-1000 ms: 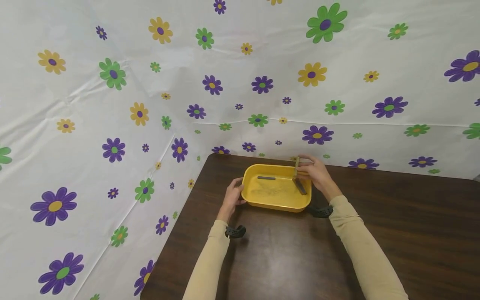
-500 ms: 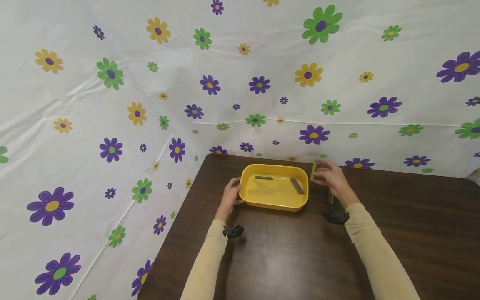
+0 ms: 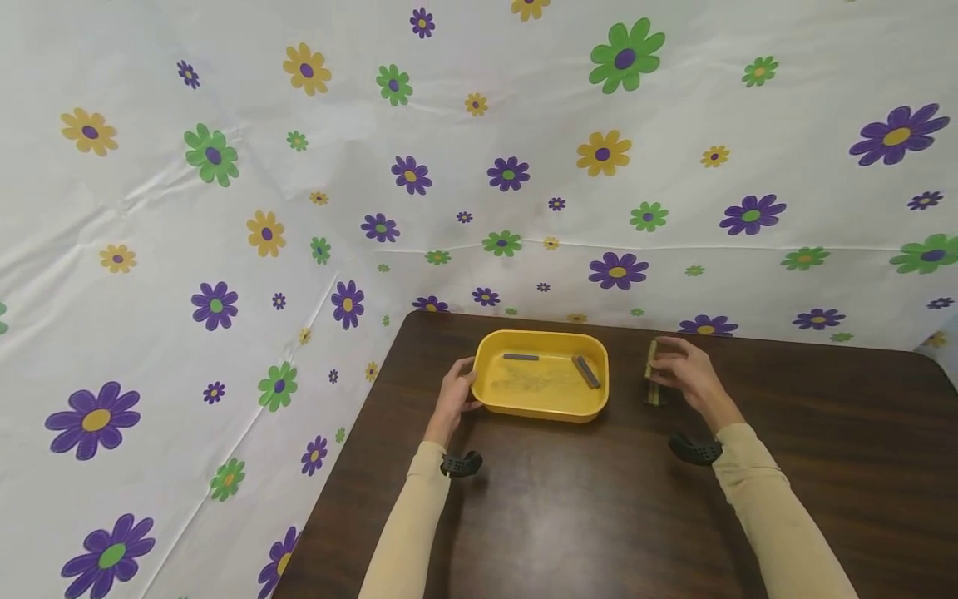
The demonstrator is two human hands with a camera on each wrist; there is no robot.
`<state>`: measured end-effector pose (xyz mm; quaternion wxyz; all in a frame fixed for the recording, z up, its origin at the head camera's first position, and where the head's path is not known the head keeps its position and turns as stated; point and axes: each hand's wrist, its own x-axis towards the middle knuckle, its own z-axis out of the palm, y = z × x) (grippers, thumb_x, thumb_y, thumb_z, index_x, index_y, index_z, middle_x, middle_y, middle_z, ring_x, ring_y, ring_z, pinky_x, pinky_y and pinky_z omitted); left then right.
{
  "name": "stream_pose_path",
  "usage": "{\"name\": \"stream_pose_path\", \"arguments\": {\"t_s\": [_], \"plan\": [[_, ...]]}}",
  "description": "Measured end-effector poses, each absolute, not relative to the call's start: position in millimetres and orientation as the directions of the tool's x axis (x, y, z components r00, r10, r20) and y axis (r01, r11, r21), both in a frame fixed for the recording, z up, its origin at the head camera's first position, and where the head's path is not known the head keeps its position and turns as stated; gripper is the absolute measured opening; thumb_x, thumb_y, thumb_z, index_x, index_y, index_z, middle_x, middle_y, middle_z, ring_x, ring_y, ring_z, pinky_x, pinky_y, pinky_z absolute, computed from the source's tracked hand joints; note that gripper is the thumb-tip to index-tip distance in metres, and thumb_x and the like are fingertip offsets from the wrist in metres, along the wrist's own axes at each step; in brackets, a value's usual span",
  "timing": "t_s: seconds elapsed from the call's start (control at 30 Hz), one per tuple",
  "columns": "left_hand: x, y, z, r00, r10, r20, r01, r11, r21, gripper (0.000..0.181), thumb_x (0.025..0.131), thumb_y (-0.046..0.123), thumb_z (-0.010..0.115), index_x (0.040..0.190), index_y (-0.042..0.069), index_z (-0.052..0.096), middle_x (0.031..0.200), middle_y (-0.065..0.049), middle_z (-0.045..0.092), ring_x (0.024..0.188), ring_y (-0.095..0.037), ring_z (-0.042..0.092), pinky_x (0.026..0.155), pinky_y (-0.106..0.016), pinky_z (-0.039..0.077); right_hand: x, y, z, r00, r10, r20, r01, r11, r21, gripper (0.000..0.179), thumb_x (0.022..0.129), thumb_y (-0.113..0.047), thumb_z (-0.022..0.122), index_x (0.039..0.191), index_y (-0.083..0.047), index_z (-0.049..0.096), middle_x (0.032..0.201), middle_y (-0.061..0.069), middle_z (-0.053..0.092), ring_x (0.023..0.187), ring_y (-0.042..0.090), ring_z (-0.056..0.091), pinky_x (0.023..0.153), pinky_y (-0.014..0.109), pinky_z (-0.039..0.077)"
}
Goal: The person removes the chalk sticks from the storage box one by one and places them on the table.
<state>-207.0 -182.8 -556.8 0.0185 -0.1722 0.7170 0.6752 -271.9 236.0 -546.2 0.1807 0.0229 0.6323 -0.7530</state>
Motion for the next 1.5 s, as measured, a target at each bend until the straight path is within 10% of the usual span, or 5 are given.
{"name": "stream_pose_path", "arguments": {"t_s": [0.2,0.4,0.73,1.5], "plan": [[-206.9,-184.7,-559.2,-0.940,-0.216,-0.263,-0.274,0.022,0.962,0.038,0.109,0.016,0.050,0.146,0.013,0.057,0.124,-0.023,0.058,0.094,-0.034,0.066,0.056,-0.024,0.054,-264.1,252.5,-557.5,-0.936,-0.233,-0.263,0.281,-0.048,-0.958,0.038,0.101,0.001,0.064,0.127,-0.025,0.056,0.099,-0.009,0.067,0.089,0.006,0.070,0.079,0.031,0.060],[-205.2,-185.5,-561.5,-0.939,-0.219,-0.265,-0.276,0.020,0.961,0.038,0.109,0.015,0.050,0.146,0.013,0.057,0.122,-0.024,0.058,0.088,-0.028,0.066,0.055,-0.023,0.054,-257.5,262.0,-566.2,-0.951,-0.189,-0.245,0.219,0.150,-0.964,0.052,0.102,-0.001,0.062,0.150,0.003,0.042,0.103,-0.007,0.063,0.088,0.002,0.067,0.081,0.035,0.061],[-205.5,-185.2,-560.4,-0.937,-0.222,-0.269,-0.281,0.021,0.960,0.039,0.108,0.017,0.051,0.146,0.014,0.057,0.126,-0.024,0.058,0.093,-0.032,0.067,0.057,-0.024,0.055,-255.5,263.0,-576.1,-0.961,-0.177,-0.214,0.142,0.349,-0.926,0.057,0.102,0.005,0.053,0.152,0.017,0.029,0.132,0.047,0.046,0.082,0.000,0.064,0.077,0.036,0.062],[-208.2,-184.8,-560.0,-0.941,-0.218,-0.260,-0.271,0.020,0.962,0.038,0.109,0.018,0.051,0.146,0.014,0.057,0.125,-0.022,0.059,0.090,-0.028,0.066,0.056,-0.024,0.055,-253.8,261.2,-572.5,-0.972,-0.105,-0.210,0.156,0.378,-0.913,0.049,0.107,-0.005,0.049,0.148,0.019,0.036,0.122,0.035,0.061,0.082,0.000,0.063,0.076,0.035,0.062]]}}
